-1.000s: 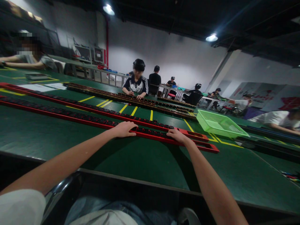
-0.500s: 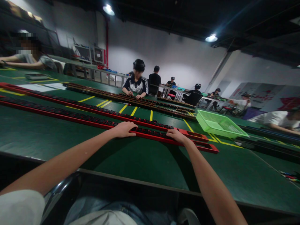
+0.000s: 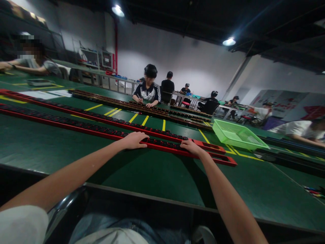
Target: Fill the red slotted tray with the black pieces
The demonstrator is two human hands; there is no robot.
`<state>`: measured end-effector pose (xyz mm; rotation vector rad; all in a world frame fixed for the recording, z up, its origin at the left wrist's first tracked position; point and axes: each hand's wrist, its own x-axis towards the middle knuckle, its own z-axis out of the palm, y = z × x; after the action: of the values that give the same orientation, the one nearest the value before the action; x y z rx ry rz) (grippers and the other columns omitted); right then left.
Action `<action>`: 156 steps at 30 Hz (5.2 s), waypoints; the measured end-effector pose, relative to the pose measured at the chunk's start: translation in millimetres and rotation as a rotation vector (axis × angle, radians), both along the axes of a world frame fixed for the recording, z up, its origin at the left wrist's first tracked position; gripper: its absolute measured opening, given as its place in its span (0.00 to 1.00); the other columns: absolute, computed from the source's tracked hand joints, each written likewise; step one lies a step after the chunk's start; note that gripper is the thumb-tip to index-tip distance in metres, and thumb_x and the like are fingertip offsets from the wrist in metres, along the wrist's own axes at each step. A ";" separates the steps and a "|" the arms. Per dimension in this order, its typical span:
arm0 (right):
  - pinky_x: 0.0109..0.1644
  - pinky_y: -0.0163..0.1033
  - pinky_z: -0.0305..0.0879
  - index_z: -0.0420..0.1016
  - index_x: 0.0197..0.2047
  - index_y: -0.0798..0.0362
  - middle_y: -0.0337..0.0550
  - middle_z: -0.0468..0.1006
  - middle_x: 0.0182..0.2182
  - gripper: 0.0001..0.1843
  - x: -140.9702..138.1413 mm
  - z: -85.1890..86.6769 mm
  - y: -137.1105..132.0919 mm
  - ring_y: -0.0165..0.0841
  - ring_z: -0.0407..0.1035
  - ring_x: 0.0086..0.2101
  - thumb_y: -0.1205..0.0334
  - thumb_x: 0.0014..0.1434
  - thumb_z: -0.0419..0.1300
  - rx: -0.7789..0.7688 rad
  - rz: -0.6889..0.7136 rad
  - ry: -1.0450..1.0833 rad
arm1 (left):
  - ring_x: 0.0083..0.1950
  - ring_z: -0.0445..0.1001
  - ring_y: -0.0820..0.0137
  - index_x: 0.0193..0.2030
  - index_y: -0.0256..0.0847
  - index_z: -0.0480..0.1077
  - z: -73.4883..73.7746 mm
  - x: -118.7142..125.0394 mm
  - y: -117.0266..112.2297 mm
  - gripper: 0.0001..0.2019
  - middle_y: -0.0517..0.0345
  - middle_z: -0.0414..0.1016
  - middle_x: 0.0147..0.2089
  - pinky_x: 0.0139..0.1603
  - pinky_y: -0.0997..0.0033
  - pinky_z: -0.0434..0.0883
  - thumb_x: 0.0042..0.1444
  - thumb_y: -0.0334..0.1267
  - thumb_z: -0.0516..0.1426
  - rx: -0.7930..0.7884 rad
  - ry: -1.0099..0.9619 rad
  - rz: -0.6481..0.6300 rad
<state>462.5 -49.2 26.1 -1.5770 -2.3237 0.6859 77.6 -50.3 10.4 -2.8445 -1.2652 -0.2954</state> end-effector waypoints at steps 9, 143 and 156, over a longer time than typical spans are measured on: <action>0.38 0.39 0.59 0.68 0.29 0.52 0.40 0.71 0.29 0.15 -1.6 -0.4 0.8 0.34 0.65 0.32 0.49 0.58 0.54 0.000 -0.009 -0.014 | 0.55 0.72 0.57 0.63 0.42 0.65 2.1 0.3 -1.2 0.28 0.48 0.74 0.56 0.54 0.62 0.66 0.62 0.56 0.53 -0.018 -0.010 0.001; 0.44 0.39 0.65 0.80 0.40 0.54 0.47 0.82 0.39 0.16 -39.0 3.1 -11.1 0.38 0.74 0.39 0.56 0.67 0.53 0.205 0.032 -0.110 | 0.57 0.71 0.57 0.64 0.42 0.65 3.3 -0.2 -3.0 0.28 0.47 0.72 0.58 0.55 0.62 0.66 0.62 0.56 0.53 -0.009 0.001 0.015; 0.40 0.38 0.65 0.81 0.39 0.53 0.46 0.82 0.36 0.17 -36.5 -0.6 -5.3 0.37 0.73 0.34 0.53 0.65 0.54 0.221 0.040 -0.136 | 0.57 0.71 0.57 0.64 0.44 0.65 2.1 -0.4 -2.0 0.28 0.48 0.72 0.58 0.56 0.63 0.65 0.62 0.56 0.54 -0.018 -0.017 0.020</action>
<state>426.1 -54.6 25.5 -1.5238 -2.4351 0.3242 77.3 -52.4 12.5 -2.8485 -1.3048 -0.3100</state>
